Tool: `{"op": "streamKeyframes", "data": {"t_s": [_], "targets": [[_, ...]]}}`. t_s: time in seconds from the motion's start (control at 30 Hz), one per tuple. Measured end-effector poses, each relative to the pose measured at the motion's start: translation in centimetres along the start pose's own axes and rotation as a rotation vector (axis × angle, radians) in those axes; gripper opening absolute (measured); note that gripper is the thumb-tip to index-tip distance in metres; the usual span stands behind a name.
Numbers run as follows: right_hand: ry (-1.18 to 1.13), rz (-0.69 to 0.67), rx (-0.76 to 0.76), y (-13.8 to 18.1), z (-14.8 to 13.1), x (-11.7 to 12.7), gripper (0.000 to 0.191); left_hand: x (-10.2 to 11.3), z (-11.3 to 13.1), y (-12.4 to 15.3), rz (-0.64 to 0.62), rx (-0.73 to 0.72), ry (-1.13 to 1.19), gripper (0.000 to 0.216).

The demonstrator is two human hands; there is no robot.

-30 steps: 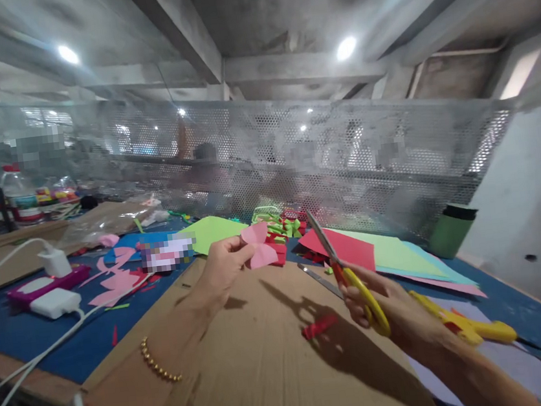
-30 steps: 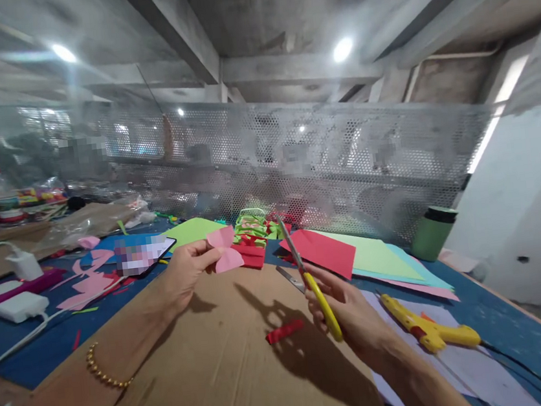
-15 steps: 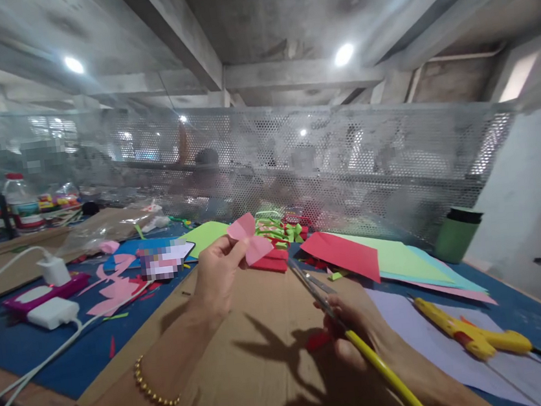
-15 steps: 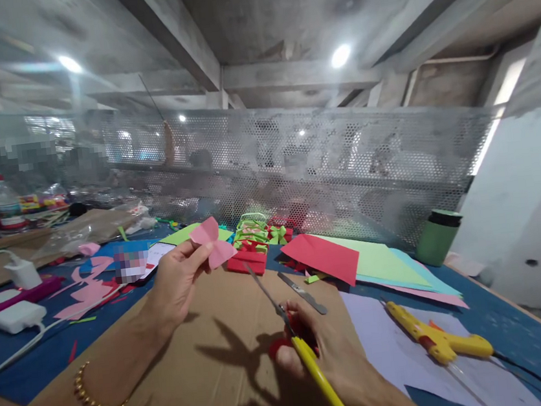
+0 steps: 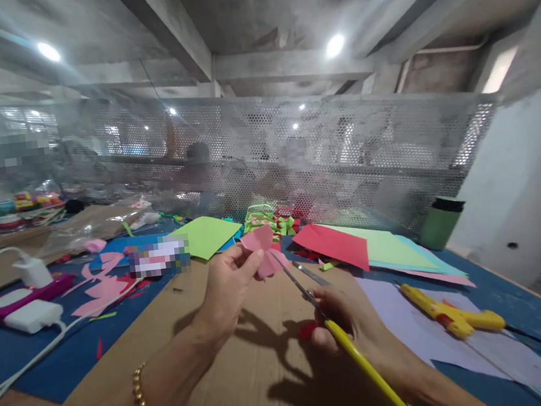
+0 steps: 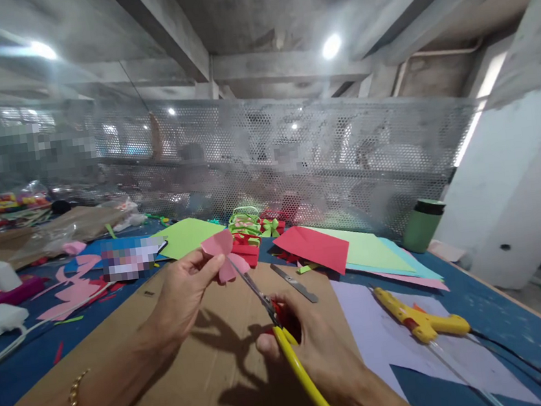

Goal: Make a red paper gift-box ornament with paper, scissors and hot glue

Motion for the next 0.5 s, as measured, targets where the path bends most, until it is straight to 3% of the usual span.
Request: {"op": "streamKeyframes", "data": {"t_s": [0.5], "targets": [[0.05, 0.054, 0.034, -0.12, -0.25, 0.52, 0.04, 0.12, -0.3, 0.19, 0.008, 0.041, 0.007, 0.012]]}}
Point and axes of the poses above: each hand's wrist, its own y-axis away from the middle knuckle, its own x-axis out of the back of the hand, z = x × y, the point moved 7 cm from there along -y, towards the middle knuckle, and after that the axes turned 15 degrees about -z, right-handed, at the moved point
